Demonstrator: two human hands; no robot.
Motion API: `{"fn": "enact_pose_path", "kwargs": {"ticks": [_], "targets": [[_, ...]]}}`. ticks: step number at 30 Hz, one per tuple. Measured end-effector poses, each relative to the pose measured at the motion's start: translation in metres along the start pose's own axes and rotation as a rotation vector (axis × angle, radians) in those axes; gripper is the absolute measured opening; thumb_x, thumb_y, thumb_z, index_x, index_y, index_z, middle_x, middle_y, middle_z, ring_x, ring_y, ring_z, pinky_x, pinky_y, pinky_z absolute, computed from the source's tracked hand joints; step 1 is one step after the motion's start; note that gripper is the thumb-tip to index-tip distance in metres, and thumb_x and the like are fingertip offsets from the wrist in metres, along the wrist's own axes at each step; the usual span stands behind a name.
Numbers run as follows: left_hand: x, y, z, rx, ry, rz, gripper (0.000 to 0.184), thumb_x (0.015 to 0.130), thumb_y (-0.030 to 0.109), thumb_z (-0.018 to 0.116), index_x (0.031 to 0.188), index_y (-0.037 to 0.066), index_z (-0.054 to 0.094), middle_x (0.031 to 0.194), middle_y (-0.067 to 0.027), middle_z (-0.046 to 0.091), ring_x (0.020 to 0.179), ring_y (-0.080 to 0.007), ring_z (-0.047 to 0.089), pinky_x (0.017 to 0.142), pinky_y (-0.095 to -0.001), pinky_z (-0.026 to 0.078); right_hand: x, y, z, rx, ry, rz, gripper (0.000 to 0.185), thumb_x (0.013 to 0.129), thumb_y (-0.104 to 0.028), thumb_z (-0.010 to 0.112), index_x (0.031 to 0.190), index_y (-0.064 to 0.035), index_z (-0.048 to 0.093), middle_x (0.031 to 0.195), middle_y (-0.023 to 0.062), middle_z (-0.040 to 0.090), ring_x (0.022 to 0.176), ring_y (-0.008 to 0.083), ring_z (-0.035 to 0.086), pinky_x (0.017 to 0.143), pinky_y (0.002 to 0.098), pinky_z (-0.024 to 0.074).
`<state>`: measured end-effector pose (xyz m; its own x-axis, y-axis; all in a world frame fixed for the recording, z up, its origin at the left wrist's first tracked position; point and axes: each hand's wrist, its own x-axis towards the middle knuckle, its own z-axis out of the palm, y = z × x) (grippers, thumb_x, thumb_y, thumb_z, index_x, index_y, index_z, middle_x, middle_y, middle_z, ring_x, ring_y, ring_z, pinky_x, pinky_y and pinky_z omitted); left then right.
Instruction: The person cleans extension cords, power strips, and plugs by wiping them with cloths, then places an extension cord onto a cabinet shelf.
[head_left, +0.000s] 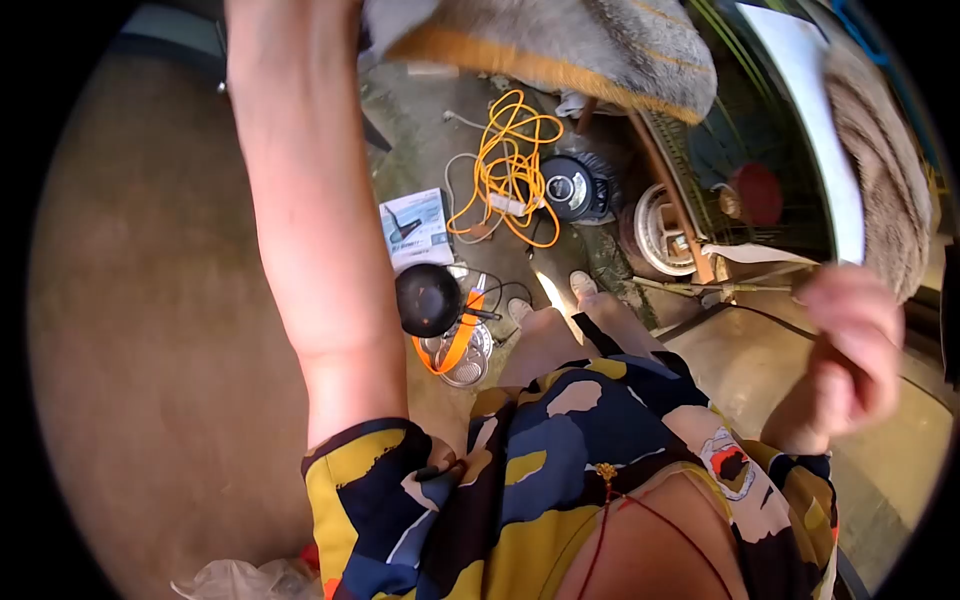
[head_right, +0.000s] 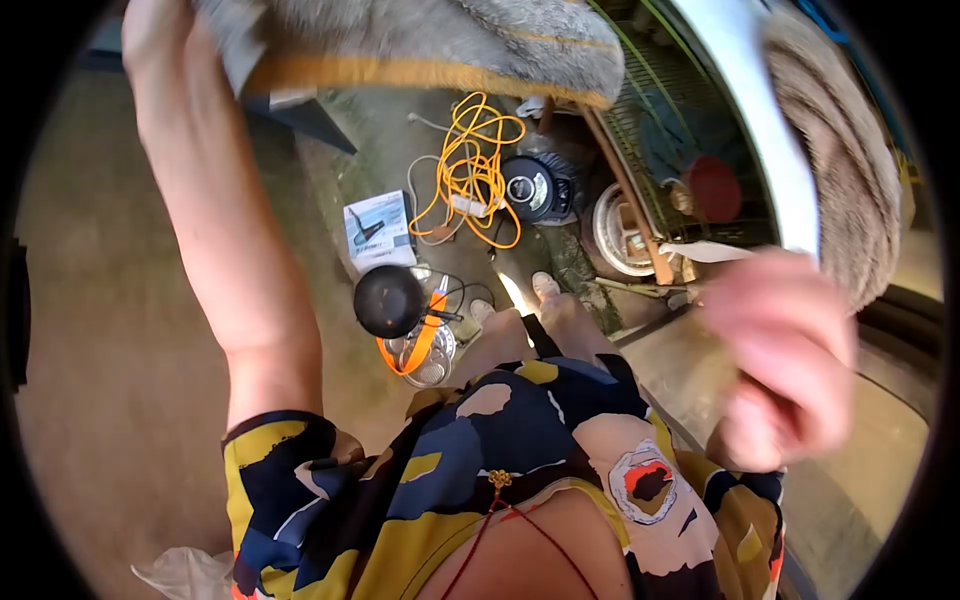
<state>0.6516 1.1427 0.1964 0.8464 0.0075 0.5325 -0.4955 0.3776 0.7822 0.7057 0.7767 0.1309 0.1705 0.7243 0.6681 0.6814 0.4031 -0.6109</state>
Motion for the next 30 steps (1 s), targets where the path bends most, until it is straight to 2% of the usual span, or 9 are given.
{"fn": "enact_pose_path", "kwargs": {"ticks": [3,4,8,11,15,21,23,25,30], "targets": [[-0.066,0.007,0.045,0.095,0.523,0.08,0.033,0.091,0.019,0.051,0.113,-0.007,0.053,0.106,-0.0182,0.062,0.093,-0.0281,0.064,0.084,-0.0338,0.051,-0.006,0.042,0.06,0.258,-0.117,0.388,0.039,0.08,-0.014,0.058,0.116,0.0027,0.054,0.108,0.0155,0.056,0.093,0.0234,0.056,0.076,0.0335,0.0464],[-0.084,-0.004,0.064,0.336,1.055,0.097,0.044,0.09,0.031,0.052,0.123,0.002,0.049,0.129,-0.0137,0.049,0.116,-0.0305,0.047,0.1,-0.0407,0.037,-0.012,0.056,0.087,0.497,-0.106,0.565,0.045,0.081,-0.015,0.06,0.121,0.0019,0.051,0.116,0.0126,0.053,0.1,0.0192,0.055,0.078,0.0289,0.0462],[-0.186,-0.042,0.058,-0.02,1.206,0.094,0.042,0.093,0.025,0.05,0.124,-0.003,0.044,0.121,-0.0149,0.054,0.111,-0.0256,0.053,0.097,-0.0401,0.041,-0.027,0.112,0.191,1.262,-0.178,1.016,0.075,0.087,-0.05,0.051,0.144,-0.0115,0.02,0.141,0.0115,0.033,0.117,0.0261,0.046,0.085,0.0424,0.0492],[-0.281,-0.095,0.036,-0.123,1.322,-0.042,0.052,0.095,0.033,0.044,0.132,-0.001,0.034,0.133,-0.0177,0.043,0.123,-0.0295,0.042,0.104,-0.0427,0.032,-0.026,0.136,0.283,1.55,-0.267,1.231,0.067,0.09,-0.048,0.048,0.143,-0.0147,0.023,0.14,0.0083,0.031,0.123,0.0251,0.039,0.084,0.0465,0.0491],[-0.362,-0.134,0.047,-0.195,1.495,-0.067,0.051,0.094,0.026,0.044,0.135,0.0,0.03,0.136,-0.015,0.04,0.122,-0.0289,0.043,0.104,-0.0415,0.033,-0.04,0.131,0.361,1.263,-0.417,1.576,0.04,0.092,-0.031,0.051,0.125,-0.0096,0.048,0.118,0.0024,0.052,0.104,0.0154,0.051,0.069,0.0299,0.0487],[-0.446,-0.185,0.029,0.254,1.705,-0.395,0.039,0.091,0.012,0.049,0.127,0.001,0.04,0.125,-0.0129,0.05,0.115,-0.0254,0.049,0.099,-0.0402,0.038,-0.108,0.166,0.438,0.925,-0.65,0.956,0.033,0.089,-0.028,0.055,0.107,-0.0008,0.059,0.095,0.0069,0.06,0.083,0.0123,0.056,0.071,0.0268,0.0446],[-0.468,-0.199,0.026,-0.094,1.988,-0.166,0.043,0.092,0.018,0.047,0.129,0.0,0.038,0.126,-0.014,0.049,0.116,-0.0262,0.048,0.098,-0.0414,0.039,-0.124,0.203,0.446,1.055,-0.79,1.038,0.037,0.089,-0.032,0.056,0.112,-0.0041,0.059,0.098,0.0056,0.061,0.085,0.0121,0.057,0.071,0.0259,0.0464],[-0.502,-0.225,0.023,-0.16,2.041,-0.121,0.042,0.092,0.021,0.044,0.129,0.0,0.039,0.126,-0.0138,0.05,0.117,-0.0274,0.048,0.1,-0.0444,0.036,-0.134,0.254,0.451,1.215,-1.04,1.493,0.036,0.093,-0.028,0.052,0.121,-0.0066,0.055,0.107,0.0028,0.06,0.09,0.0095,0.057,0.071,0.025,0.0488],[-0.542,-0.267,0.024,-0.565,2.198,0.123,0.041,0.091,0.022,0.04,0.126,0.001,0.044,0.127,-0.0135,0.05,0.118,-0.0303,0.047,0.102,-0.0484,0.033,-0.251,0.404,0.507,0.241,-1.036,1.162,0.021,0.074,-0.022,0.065,0.09,-0.0092,0.07,0.081,0.0101,0.068,0.074,0.019,0.065,0.07,0.0309,0.0503]]}}
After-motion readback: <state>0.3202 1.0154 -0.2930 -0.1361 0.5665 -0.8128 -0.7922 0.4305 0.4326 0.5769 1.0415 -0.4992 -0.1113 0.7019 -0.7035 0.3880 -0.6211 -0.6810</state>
